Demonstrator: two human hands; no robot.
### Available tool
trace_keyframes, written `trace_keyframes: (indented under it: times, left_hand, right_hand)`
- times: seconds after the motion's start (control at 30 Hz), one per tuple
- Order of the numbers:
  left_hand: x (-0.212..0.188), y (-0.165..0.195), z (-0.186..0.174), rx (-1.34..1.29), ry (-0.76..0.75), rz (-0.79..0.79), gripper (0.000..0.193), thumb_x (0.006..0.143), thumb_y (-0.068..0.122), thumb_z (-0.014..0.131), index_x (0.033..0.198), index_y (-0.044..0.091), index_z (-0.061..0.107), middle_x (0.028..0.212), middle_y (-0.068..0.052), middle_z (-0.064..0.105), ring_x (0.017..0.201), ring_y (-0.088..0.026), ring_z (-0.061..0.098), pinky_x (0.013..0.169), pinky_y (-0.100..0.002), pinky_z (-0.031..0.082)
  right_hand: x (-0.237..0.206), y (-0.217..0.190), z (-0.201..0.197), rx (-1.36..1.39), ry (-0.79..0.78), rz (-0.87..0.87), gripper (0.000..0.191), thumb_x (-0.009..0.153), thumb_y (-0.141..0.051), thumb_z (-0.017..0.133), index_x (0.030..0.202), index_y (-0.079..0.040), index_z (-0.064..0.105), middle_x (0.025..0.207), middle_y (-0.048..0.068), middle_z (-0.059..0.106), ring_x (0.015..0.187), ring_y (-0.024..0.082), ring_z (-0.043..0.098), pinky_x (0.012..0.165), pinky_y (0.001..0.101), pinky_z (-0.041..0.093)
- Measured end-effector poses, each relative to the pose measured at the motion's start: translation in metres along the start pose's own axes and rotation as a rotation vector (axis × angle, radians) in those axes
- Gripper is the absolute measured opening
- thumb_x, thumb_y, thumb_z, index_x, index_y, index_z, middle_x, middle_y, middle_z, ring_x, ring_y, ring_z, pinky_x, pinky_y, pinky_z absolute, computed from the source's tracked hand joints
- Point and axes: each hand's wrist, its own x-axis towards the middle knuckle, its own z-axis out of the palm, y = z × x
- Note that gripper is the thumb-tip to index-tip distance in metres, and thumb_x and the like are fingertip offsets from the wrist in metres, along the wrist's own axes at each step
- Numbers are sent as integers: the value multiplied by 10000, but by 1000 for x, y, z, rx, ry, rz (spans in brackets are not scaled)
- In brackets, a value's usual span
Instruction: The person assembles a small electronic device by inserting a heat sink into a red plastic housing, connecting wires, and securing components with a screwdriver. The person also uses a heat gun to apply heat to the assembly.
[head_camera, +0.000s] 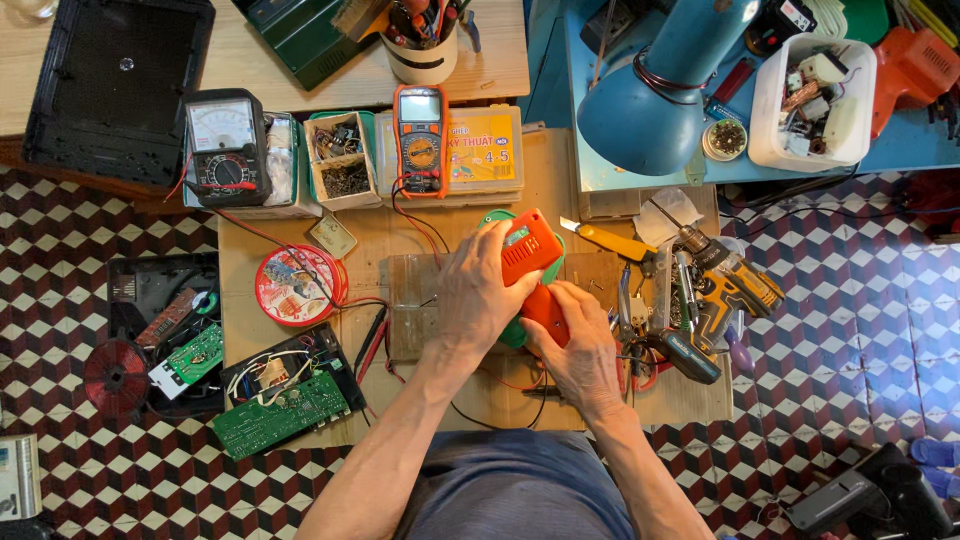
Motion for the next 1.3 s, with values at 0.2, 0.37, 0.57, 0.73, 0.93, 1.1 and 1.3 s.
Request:
trace_keyframes:
  times: [0.2, 0.37, 0.57, 0.73, 0.93, 1.1, 1.3]
  left_hand:
    - [3, -20, -66, -271, -19, -257, 640, 838, 424, 825, 1319, 52, 623, 1166, -79, 717, 1006, -207, 716, 867, -347, 571]
    - [-5, -93, -81, -692, 277, -584, 614, 881, 455, 783, 1288, 6, 684, 1101, -44, 750, 967, -104, 678, 867, -271, 544]
    - [-31, -154, -77, -539, 392, -920, 625, 881, 467, 792, 1218, -51, 699, 1037, -110, 707, 903, -182, 618, 829, -337, 491]
    - [-39, -158, -67, -123, 368, -834, 702, 821, 502, 829, 1229, -41, 651, 1163, -173, 702, 1048, -288, 669, 942, -418, 505]
    - [-33, -157, -55, 114, 216, -676, 740, 776, 450, 832, 1333, 20, 603, 1244, -226, 664, 1152, -399, 630, 947, -495, 506]
    - [-35, -163, -52, 114, 139, -621, 740, 818, 433, 851, 1339, -11, 568, 1239, -236, 656, 1121, -408, 629, 913, -501, 505]
    - [-42, -136, -55, -254, 216, -466, 339, 975, 275, 706, 1237, 62, 670, 1131, -132, 748, 1052, -276, 728, 912, -393, 563]
  right_hand:
    - [-8, 5, -40, 407, 102, 231, 566, 1047, -404, 549, 1450, -8, 513, 1405, 145, 591, 1312, 255, 566, 1090, 362, 435]
    - [-15, 1, -27, 460, 84, 317, 409, 1122, -320, 448, 1320, -12, 631, 1260, 100, 671, 1197, 185, 594, 1071, 310, 425]
    - [-22, 4, -19, 453, 144, 370, 333, 1112, -263, 492, 1231, -9, 671, 1145, 53, 694, 1088, 130, 617, 979, 256, 458]
    - [-29, 2, -12, 377, 134, 526, 312, 1088, -276, 561, 1227, -46, 719, 967, 28, 632, 814, 115, 501, 733, 240, 431]
    - [-31, -9, 0, 323, 129, 450, 289, 1061, -258, 589, 1215, -42, 703, 984, 8, 668, 864, 72, 573, 760, 212, 467]
    - [-15, -26, 8, 204, 101, 285, 269, 1001, -177, 673, 1220, -21, 677, 1042, 81, 696, 870, 144, 628, 784, 282, 510]
    - [36, -39, 34, -161, 132, -47, 423, 912, -220, 789, 1246, -6, 642, 1159, 171, 657, 1090, 343, 625, 941, 437, 503]
